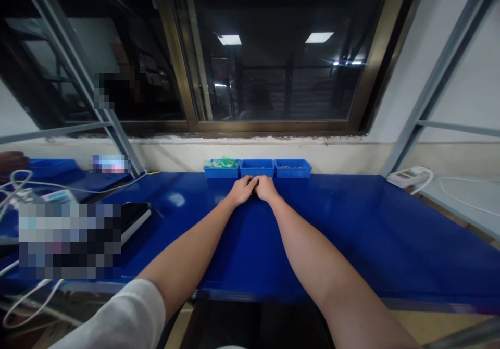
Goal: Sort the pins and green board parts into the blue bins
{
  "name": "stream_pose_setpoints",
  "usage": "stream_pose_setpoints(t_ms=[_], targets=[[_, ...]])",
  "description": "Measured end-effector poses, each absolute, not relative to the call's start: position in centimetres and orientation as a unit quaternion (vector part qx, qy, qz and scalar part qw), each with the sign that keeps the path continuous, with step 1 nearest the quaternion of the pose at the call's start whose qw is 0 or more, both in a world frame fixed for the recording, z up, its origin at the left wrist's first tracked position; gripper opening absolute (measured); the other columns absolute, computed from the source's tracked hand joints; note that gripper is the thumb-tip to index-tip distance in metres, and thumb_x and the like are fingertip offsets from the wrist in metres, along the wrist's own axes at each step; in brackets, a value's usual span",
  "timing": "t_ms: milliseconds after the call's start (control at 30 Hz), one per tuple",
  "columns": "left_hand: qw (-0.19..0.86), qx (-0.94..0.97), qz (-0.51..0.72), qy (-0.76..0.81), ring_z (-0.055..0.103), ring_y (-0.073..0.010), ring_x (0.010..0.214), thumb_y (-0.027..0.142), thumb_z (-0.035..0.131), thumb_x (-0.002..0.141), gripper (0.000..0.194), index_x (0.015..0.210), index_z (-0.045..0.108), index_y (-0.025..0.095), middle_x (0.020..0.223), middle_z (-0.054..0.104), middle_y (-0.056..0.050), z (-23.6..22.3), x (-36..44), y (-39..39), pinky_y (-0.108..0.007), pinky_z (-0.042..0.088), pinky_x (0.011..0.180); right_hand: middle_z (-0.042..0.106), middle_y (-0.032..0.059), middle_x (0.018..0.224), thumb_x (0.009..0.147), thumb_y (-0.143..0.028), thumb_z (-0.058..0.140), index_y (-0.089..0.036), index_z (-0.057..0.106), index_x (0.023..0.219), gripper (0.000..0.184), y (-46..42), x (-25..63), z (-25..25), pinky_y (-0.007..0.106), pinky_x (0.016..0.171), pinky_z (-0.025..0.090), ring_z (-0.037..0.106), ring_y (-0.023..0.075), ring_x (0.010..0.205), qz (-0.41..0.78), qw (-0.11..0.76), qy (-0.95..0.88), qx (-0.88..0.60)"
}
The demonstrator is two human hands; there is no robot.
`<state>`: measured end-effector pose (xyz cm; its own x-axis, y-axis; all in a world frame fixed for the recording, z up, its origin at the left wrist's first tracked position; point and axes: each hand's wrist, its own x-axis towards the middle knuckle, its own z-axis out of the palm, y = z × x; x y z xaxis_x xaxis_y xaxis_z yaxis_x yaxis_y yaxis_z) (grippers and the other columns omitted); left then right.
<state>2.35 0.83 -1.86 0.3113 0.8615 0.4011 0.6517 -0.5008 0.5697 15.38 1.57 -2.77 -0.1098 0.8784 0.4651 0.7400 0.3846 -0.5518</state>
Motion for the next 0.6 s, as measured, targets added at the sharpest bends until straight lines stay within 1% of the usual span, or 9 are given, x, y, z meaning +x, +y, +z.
stream_pose_setpoints(t_ms=[100, 200, 300, 367, 467, 600], targets=[[0.144, 0.791, 0.351, 0.481, 0.056, -0.0182, 0.102, 0.039, 0.037, 0.089, 0.037, 0.108, 0.059, 0.016, 0.11, 0.062, -0.009, -2.1, 2.4, 1.2, -0.028, 0.04, 0.091, 0.068, 0.0058, 0.077, 0.065, -0.007, 0.048, -0.019, 0.066, 0.078, 0.025, 1.9, 15.4, -3.1, 0.027, 0.069, 0.043, 0.061, 0.02, 0.076, 0.102, 0.412, -0.72, -0.549], [0.126, 0.788, 0.354, 0.487, 0.055, -0.017, 0.104, 0.029, 0.041, 0.087, 0.03, 0.108, 0.059, 0.017, 0.111, 0.062, -0.007, -2.2, 2.3, 1.3, -0.027, 0.039, 0.093, 0.066, 0.0043, 0.076, 0.068, -0.01, 0.049, -0.018, 0.062, 0.079, 0.02, 2.5, 15.4, -3.6, 0.027, 0.07, 0.045, 0.06, 0.0163, 0.072, 0.135, 0.46, -0.697, -0.533], [0.112, 0.789, 0.361, 0.485, 0.056, -0.0156, 0.102, 0.016, 0.042, 0.084, 0.029, 0.105, 0.062, 0.019, 0.109, 0.063, -0.005, -2.0, 2.2, 1.3, -0.025, 0.04, 0.093, 0.062, 0.0012, 0.069, 0.069, -0.018, 0.053, -0.018, 0.057, 0.08, 0.011, 3.1, 15.5, -4.0, 0.028, 0.064, 0.046, 0.058, 0.0141, 0.064, 0.186, 0.511, -0.665, -0.512], [0.113, 0.788, 0.366, 0.481, 0.058, -0.015, 0.097, 0.01, 0.044, 0.081, 0.03, 0.102, 0.063, 0.019, 0.104, 0.065, -0.004, -1.9, 2.2, 1.2, -0.024, 0.042, 0.09, 0.058, -0.0016, 0.064, 0.068, -0.021, 0.055, -0.019, 0.053, 0.081, 0.013, 3.3, 15.5, -4.1, 0.027, 0.057, 0.046, 0.056, 0.0125, 0.056, 0.241, 0.532, -0.641, -0.498], [0.121, 0.779, 0.373, 0.49, 0.061, -0.0146, 0.089, 0.01, 0.05, 0.078, 0.026, 0.098, 0.064, 0.019, 0.096, 0.067, -0.004, -1.8, 2.1, 1.0, -0.023, 0.045, 0.084, 0.055, -0.0038, 0.06, 0.066, -0.023, 0.057, -0.019, 0.049, 0.081, 0.017, 3.3, 15.5, -4.1, 0.025, 0.05, 0.044, 0.053, 0.0108, 0.048, 0.315, 0.55, -0.61, -0.475], [0.13, 0.755, 0.384, 0.516, 0.061, -0.0142, 0.087, 0.015, 0.053, 0.079, 0.019, 0.095, 0.064, 0.018, 0.093, 0.068, -0.004, -1.9, 2.2, 1.2, -0.024, 0.046, 0.082, 0.056, -0.0022, 0.062, 0.063, -0.027, 0.061, -0.018, 0.052, 0.078, 0.02, 3.4, 15.6, -4.0, 0.025, 0.051, 0.045, 0.053, 0.011, 0.051, 0.332, 0.56, -0.604, -0.46]])
